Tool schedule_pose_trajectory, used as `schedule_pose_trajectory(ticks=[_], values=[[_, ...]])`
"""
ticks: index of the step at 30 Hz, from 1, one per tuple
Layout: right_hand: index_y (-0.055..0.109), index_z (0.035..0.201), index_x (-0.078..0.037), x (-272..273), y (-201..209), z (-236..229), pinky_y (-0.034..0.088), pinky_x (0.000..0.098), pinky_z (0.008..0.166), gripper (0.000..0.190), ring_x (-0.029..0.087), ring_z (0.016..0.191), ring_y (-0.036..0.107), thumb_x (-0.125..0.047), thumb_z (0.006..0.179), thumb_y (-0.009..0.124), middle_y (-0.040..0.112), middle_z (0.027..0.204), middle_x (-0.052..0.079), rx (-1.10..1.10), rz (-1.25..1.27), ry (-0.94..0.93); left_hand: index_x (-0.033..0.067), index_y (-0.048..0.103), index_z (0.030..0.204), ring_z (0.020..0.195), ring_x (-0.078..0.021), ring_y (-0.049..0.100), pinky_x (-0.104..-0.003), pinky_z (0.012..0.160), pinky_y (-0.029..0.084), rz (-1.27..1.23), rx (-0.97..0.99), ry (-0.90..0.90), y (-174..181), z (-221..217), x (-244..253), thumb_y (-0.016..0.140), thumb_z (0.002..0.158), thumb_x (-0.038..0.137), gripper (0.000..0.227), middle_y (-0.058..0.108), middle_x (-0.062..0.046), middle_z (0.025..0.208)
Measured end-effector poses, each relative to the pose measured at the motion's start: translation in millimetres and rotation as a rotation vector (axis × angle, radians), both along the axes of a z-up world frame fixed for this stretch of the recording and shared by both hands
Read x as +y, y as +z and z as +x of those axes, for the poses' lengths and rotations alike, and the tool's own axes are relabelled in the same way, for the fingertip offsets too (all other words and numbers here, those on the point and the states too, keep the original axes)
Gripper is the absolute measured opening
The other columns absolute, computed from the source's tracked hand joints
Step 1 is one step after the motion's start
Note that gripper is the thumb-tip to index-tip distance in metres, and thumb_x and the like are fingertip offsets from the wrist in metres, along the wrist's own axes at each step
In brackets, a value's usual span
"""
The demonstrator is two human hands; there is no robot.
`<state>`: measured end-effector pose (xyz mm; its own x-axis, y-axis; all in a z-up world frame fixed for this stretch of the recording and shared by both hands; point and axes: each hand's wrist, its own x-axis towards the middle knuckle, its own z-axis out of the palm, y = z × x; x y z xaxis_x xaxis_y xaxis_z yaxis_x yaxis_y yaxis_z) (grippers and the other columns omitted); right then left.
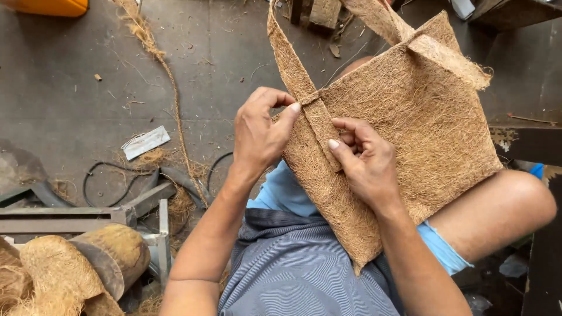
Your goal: Attaching and aligning handles to a bag made of natural coconut fiber
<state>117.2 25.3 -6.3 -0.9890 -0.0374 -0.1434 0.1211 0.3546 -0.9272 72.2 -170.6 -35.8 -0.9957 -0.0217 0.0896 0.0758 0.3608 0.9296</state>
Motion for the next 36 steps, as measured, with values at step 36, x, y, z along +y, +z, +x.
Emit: schedule_pose_trajectory(ticks=[36], values=[[0.063, 0.113, 0.011, 70.8, 63.8, -34.6, 0.05, 0.0402, 0.071, 0.029, 0.029, 0.082, 0.056, -0.011, 0.098, 0.074, 0.063, 0.099, 0.022, 0.68, 0.543, -0.097, 0.0048, 0.06, 0.094, 0.08, -0.0202, 0.054, -0.034, 0.074, 0.045, -0.337, 0.174, -0.026, 28.6, -20.4, 12.4, 0.067, 0.082, 0.012, 0.016, 0.056, -0.009, 0.09]])
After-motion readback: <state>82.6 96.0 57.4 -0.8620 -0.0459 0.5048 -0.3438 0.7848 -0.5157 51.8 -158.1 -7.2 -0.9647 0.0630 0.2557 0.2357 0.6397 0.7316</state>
